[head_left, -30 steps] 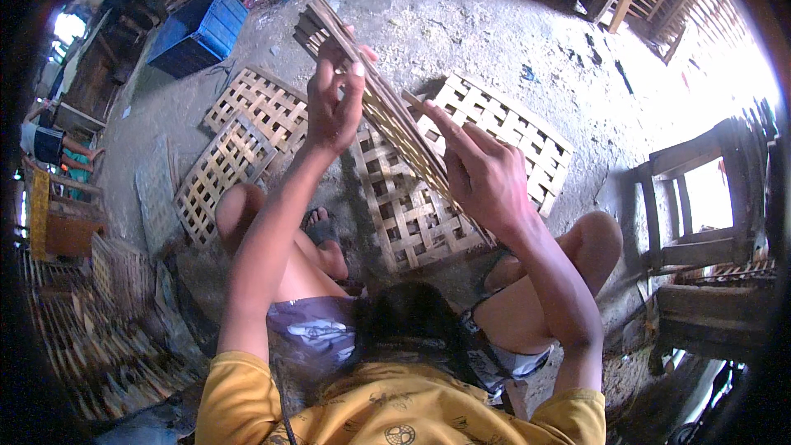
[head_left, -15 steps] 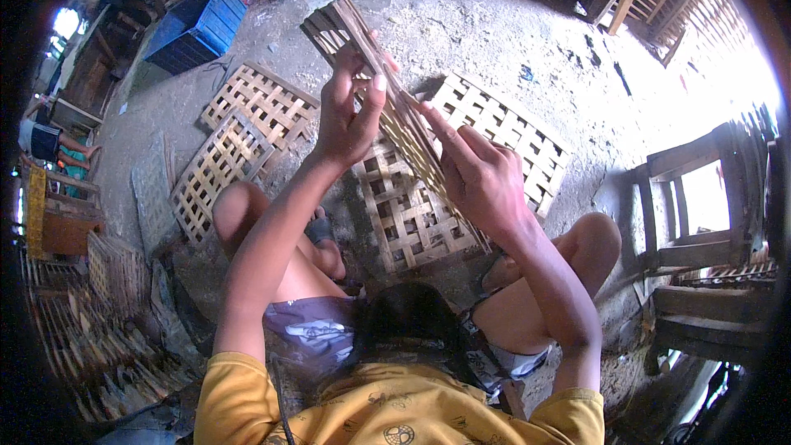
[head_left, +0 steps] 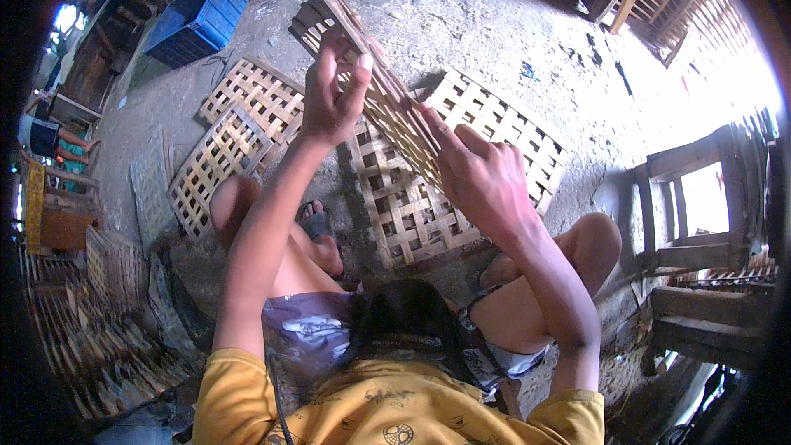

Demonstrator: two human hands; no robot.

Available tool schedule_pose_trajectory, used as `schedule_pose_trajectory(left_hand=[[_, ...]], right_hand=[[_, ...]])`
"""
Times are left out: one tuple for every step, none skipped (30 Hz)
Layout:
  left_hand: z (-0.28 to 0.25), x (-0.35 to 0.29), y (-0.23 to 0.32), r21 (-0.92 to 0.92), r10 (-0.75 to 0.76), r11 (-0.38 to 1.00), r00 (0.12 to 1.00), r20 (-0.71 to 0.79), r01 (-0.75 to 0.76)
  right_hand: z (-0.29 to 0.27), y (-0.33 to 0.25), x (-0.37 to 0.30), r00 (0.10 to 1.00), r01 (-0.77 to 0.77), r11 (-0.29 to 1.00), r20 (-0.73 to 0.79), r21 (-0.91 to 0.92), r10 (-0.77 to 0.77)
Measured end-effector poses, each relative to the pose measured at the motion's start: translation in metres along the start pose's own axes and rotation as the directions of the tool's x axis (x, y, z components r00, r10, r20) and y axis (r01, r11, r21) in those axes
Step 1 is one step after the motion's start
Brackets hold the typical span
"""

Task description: The person sits on the floor and assembles a wooden lattice panel by hand, interlocking thin wooden strips into a grid pattern. They repeatedly adjust and tighten the strips to form a stable lattice structure.

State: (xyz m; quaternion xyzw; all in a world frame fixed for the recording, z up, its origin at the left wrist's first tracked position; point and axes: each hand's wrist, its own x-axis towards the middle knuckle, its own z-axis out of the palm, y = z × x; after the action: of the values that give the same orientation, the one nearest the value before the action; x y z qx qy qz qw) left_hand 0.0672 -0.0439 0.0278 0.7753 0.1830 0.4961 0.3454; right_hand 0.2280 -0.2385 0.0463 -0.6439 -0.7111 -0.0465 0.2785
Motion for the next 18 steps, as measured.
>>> schedule_pose_trajectory(left_hand=[[-0.002, 0.001, -0.003, 0.006, -0.013, 1.000, 1.000, -0.003, 0.013], [-0.006, 0.003, -0.006, 0.016, -0.024, 1.000, 1.000, -0.006, 0.024], [-0.010, 0.005, -0.011, 0.019, -0.010, 1.000, 1.000, -0.015, 0.010], [-0.013, 0.010, -0.018, -0.002, 0.039, 0.999, 0.999, -0.032, -0.039], [-0.018, 0.013, -0.022, 0.009, -0.014, 1.000, 0.999, -0.040, 0.014], [-0.023, 0.014, -0.026, 0.019, -0.066, 0.998, 0.997, -0.049, 0.067], [-0.025, 0.011, -0.029, -0.005, -0.088, 0.996, 0.989, -0.117, 0.088], [-0.031, 0.013, -0.032, 0.017, -0.107, 0.994, 0.988, -0.115, 0.110], [-0.033, 0.012, -0.035, 0.023, -0.114, 0.993, 0.987, -0.109, 0.117], [-0.036, 0.010, -0.037, 0.031, -0.121, 0.992, 0.987, -0.104, 0.125], [-0.032, 0.009, -0.031, 0.018, -0.107, 0.994, 0.990, -0.088, 0.109], [-0.027, 0.008, -0.025, 0.007, -0.093, 0.996, 0.993, -0.072, 0.093], [-0.021, 0.006, -0.019, -0.005, -0.078, 0.997, 0.995, -0.057, 0.078], [-0.013, 0.005, -0.011, -0.026, -0.059, 0.998, 0.998, -0.038, 0.058], [-0.005, 0.003, -0.004, -0.032, -0.049, 0.998, 0.998, -0.029, 0.048], [0.002, 0.000, 0.002, -0.039, -0.038, 0.999, 0.999, -0.019, 0.038], [0.006, -0.004, 0.010, -0.076, -0.041, 0.996, 0.999, 0.014, 0.042], [0.009, -0.005, 0.014, -0.074, 0.019, 0.997, 0.998, 0.052, -0.015]], right_hand=[[-0.001, 0.000, -0.001, 0.999, -0.021, 1.000, 0.035, -0.023, 0.021], [-0.002, 0.001, -0.002, 0.997, -0.037, 0.998, 0.066, -0.043, 0.040], [-0.003, 0.002, -0.003, 0.993, -0.054, 0.997, 0.097, -0.063, 0.060], [-0.004, 0.003, -0.005, 0.985, -0.073, 0.995, 0.151, -0.070, 0.082], [-0.005, 0.004, -0.007, 0.973, -0.092, 0.992, 0.203, -0.082, 0.107], [-0.006, 0.005, -0.008, 0.958, -0.111, 0.989, 0.254, -0.095, 0.132], [-0.006, 0.008, -0.009, 0.961, -0.120, 0.990, 0.243, -0.070, 0.133], [-0.006, 0.011, -0.010, 0.964, -0.128, 0.991, 0.230, -0.040, 0.134], [-0.006, 0.012, -0.009, 0.967, -0.135, 0.991, 0.217, -0.010, 0.134], [-0.009, 0.012, -0.008, 0.974, -0.155, 0.987, 0.173, 0.040, 0.146], [-0.016, 0.011, -0.006, 0.977, -0.175, 0.981, 0.135, 0.083, 0.163], [-0.023, 0.010, -0.004, 0.979, -0.192, 0.973, 0.098, 0.127, 0.180], [-0.027, 0.010, -0.002, 0.970, -0.233, 0.965, 0.100, 0.118, 0.222], [-0.027, 0.012, -0.004, 0.981, -0.192, 0.970, 0.008, 0.148, 0.193], [-0.025, 0.013, -0.005, 0.983, -0.147, 0.974, -0.083, 0.171, 0.163], [-0.023, 0.014, -0.006, 0.976, -0.099, 0.977, -0.173, 0.189, 0.133], [-0.021, 0.013, -0.003, 0.962, -0.028, 0.983, -0.262, 0.181, 0.076], [-0.022, 0.010, -0.001, 0.956, 0.000, 0.982, -0.288, 0.191, 0.056]])
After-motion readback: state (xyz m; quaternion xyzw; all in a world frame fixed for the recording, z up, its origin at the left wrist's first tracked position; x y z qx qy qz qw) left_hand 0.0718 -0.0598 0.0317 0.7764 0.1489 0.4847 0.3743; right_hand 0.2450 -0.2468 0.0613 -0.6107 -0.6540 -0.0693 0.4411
